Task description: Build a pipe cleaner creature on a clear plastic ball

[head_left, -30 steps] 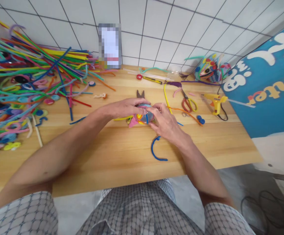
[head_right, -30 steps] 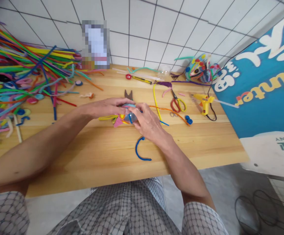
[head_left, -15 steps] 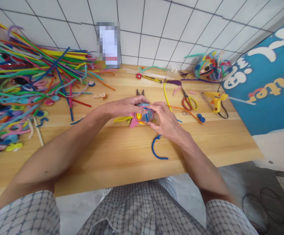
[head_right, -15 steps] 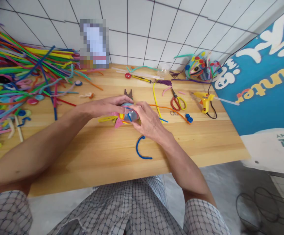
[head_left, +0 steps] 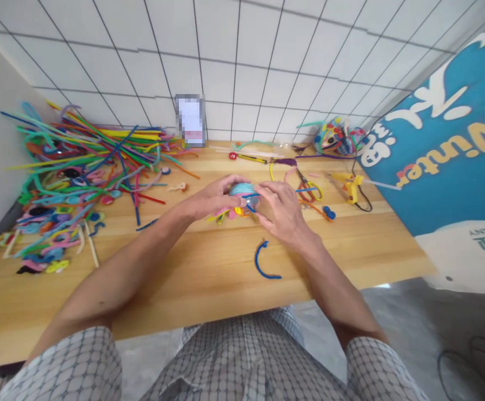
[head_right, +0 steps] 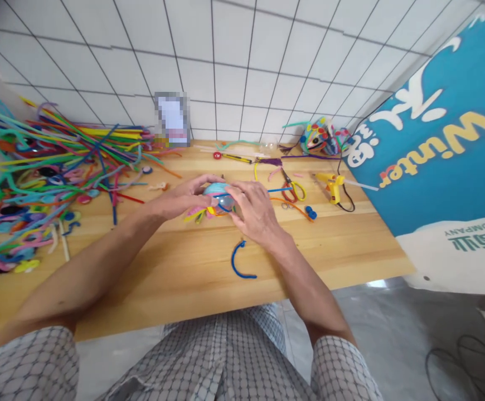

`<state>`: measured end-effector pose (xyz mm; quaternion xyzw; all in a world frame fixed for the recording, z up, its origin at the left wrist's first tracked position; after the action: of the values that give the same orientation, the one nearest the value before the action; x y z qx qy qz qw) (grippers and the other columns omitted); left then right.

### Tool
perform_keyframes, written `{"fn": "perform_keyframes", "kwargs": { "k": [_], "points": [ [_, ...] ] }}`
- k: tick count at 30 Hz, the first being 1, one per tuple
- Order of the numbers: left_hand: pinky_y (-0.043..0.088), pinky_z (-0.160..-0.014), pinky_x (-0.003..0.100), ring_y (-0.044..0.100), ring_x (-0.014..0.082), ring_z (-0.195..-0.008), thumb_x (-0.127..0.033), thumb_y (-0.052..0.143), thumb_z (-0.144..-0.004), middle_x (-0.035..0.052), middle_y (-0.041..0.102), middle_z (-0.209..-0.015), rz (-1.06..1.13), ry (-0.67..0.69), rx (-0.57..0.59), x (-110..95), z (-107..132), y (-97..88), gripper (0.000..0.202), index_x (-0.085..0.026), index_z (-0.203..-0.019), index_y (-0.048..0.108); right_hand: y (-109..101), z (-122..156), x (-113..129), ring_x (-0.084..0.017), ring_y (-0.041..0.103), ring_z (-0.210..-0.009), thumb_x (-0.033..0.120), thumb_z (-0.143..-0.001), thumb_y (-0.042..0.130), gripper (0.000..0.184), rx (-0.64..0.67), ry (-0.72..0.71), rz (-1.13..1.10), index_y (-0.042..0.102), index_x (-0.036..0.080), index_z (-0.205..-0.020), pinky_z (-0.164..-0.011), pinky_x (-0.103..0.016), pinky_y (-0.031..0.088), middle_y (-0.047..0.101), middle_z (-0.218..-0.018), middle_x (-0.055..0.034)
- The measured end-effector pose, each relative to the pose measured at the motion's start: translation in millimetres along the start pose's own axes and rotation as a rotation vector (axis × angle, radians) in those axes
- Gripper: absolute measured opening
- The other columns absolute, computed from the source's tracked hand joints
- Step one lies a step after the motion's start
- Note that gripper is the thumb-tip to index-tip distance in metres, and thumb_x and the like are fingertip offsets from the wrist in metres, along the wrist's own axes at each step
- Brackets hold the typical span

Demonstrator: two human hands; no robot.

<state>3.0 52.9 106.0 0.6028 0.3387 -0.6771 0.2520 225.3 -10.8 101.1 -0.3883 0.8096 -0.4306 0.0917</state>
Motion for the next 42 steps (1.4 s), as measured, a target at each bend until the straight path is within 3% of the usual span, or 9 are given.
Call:
{"fn": "perform_keyframes", "kwargs": {
  "k": [4,7,11,15,20,27,35,42],
  "points": [
    [0.064,-0.097,0.037,0.075,0.0279,-0.12,-0.055,0.09,-0.085,0.0097,0.073,-0.138,-0.081,0.078,-0.146,-28,12,2.2,0.076,-0.025,-0.147,0.058,-24,-12,6,-0.04,0.069,-0.141,0.035,-0.105,0.074,0.055,-0.119,-0.001,0.008,0.063,0.036,-0.159,-0.122,-0.072,0.053,0.073,-0.153,-0.0136],
    [0.062,-0.106,0.039,0.073,0.0272,-0.124,-0.055,0.088,-0.089,0.0097,0.071,-0.142,-0.107,0.153,-0.162,-50,16,3.5,0.072,-0.028,-0.148,0.057,-44,-28,11,-0.038,0.072,-0.136,0.036,-0.109,0.069,0.04,-0.151,-0.015,0.016,0.072,0.036,-0.149,-0.121,-0.07,0.053,0.077,-0.146,-0.0112],
    [0.062,-0.101,0.038,0.069,0.0298,-0.13,-0.054,0.086,-0.093,0.0109,0.07,-0.144,-0.14,0.207,-0.161,-77,17,4.1,0.07,-0.028,-0.151,0.055,-66,-49,17,-0.033,0.077,-0.121,0.027,-0.111,0.065,0.027,-0.237,-0.08,0.04,0.079,0.034,-0.134,-0.112,-0.061,0.059,0.083,-0.13,-0.0086],
    [0.062,-0.095,0.034,0.069,0.0295,-0.129,-0.054,0.086,-0.096,0.0112,0.07,-0.147,-0.122,0.261,-0.165,-92,15,6.0,0.069,-0.028,-0.152,0.057,-77,-57,20,-0.028,0.08,-0.112,0.015,-0.11,0.066,0.031,-0.35,-0.156,0.038,0.08,0.033,-0.131,-0.1,-0.051,0.064,0.084,-0.122,-0.0073],
    [0.06,-0.103,0.035,0.068,0.0279,-0.127,-0.055,0.088,-0.099,0.0123,0.067,-0.149,-0.049,0.417,-0.169,-93,9,7.5,0.067,-0.025,-0.152,0.061,-82,-57,20,-0.024,0.08,-0.108,0.009,-0.108,0.069,0.036,-0.464,-0.219,0.068,0.081,0.032,-0.132,-0.095,-0.042,0.065,0.084,-0.119,-0.0063],
    [0.058,-0.11,0.037,0.067,0.0291,-0.133,-0.055,0.086,-0.103,0.0111,0.068,-0.151,-0.024,0.427,-0.18,-84,6,7.4,0.064,-0.028,-0.156,0.061,-81,-58,18,-0.024,0.08,-0.106,0.007,-0.106,0.07,0.04,-0.485,-0.206,0.049,0.083,0.034,-0.133,-0.092,-0.042,0.067,0.084,-0.119,-0.0057],
    [0.06,-0.106,0.035,0.068,0.0283,-0.129,-0.051,0.09,-0.101,0.0103,0.069,-0.146,0.045,0.465,-0.192,-79,6,0.5,0.062,-0.029,-0.154,0.066,-75,-64,11,-0.023,0.08,-0.105,0.007,-0.106,0.07,0.041,-0.495,-0.171,-0.013,0.085,0.037,-0.13,-0.089,-0.042,0.069,0.082,-0.116,-0.0045],
    [0.06,-0.112,0.037,0.067,0.0314,-0.138,-0.05,0.09,-0.101,0.0113,0.07,-0.154,0.037,0.462,-0.175,-75,2,-0.9,0.062,-0.029,-0.155,0.066,-75,-65,11,-0.021,0.079,-0.098,0.005,-0.105,0.071,0.04,-0.528,-0.121,-0.073,0.087,0.036,-0.125,-0.083,-0.039,0.066,0.082,-0.109,-0.0028]
  ]
}}
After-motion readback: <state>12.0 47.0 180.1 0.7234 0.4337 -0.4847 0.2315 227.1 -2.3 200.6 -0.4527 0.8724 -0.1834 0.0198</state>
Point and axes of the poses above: each hand's wrist, its own z-axis away from the middle knuckle, its own y-axis out of the palm, x = y × z, the point moved 4 cm from there along -z, towards the middle knuckle
